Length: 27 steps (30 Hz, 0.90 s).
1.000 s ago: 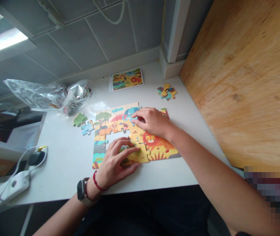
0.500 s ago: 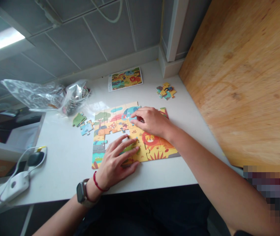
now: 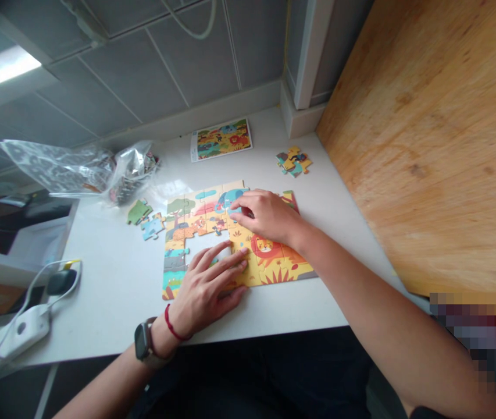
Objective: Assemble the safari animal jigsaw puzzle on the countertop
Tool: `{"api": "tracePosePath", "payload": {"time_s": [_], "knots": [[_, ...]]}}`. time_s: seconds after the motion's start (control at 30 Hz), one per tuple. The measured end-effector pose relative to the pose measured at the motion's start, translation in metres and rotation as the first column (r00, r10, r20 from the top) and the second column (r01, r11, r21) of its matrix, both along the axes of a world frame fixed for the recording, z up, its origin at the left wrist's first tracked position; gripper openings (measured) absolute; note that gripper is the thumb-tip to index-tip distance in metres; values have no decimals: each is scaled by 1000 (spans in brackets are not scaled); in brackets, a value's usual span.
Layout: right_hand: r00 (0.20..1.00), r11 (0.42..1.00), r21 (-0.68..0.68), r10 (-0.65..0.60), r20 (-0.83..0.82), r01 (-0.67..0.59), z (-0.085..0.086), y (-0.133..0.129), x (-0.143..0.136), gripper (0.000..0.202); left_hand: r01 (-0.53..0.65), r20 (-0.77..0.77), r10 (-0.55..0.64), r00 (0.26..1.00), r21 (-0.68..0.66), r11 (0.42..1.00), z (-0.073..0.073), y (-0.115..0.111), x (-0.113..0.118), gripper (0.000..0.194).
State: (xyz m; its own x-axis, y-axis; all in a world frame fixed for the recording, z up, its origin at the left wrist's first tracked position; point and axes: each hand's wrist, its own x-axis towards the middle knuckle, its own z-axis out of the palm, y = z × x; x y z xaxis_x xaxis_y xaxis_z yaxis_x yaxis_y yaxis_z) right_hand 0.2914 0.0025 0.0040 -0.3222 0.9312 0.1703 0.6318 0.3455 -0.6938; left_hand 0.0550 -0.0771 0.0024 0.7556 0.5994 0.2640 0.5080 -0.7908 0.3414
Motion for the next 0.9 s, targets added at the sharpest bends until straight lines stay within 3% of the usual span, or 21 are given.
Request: {"api": "tracePosePath", "payload": {"time_s": [0.23, 0.37, 0.47, 0.57, 0.7, 0.8, 0.9], "knots": [[1000, 1000, 17, 11, -16, -10, -3, 1, 1, 18, -33, -48, 32, 998, -16, 999, 0, -6, 1, 27], [995, 999, 33, 3, -102, 0, -1, 0, 3, 19, 0, -135, 0, 991, 7, 1000, 12, -8, -2, 40], [985, 993, 91, -57, -164, 72, 5, 0, 8, 20, 59, -71, -57, 996, 17, 998, 29, 20, -17, 45], [964, 954, 167, -226, -143, 248, 10, 5, 20, 22, -25, 130, 19, 991, 43, 999, 36, 71, -43, 33], [860, 824, 291, -511, 9, 487, 0, 17, 48, 23, -206, 321, 169, 932, 85, 975, 20, 123, -78, 17], [766, 772, 304, -621, 168, 559, -16, 25, 68, 44, -239, 374, 203, 905, 50, 970, 2, 132, -91, 16], [716, 765, 247, -644, 269, 594, -29, 29, 81, 52, -233, 378, 222, 899, -18, 972, -7, 131, -96, 17]]}}
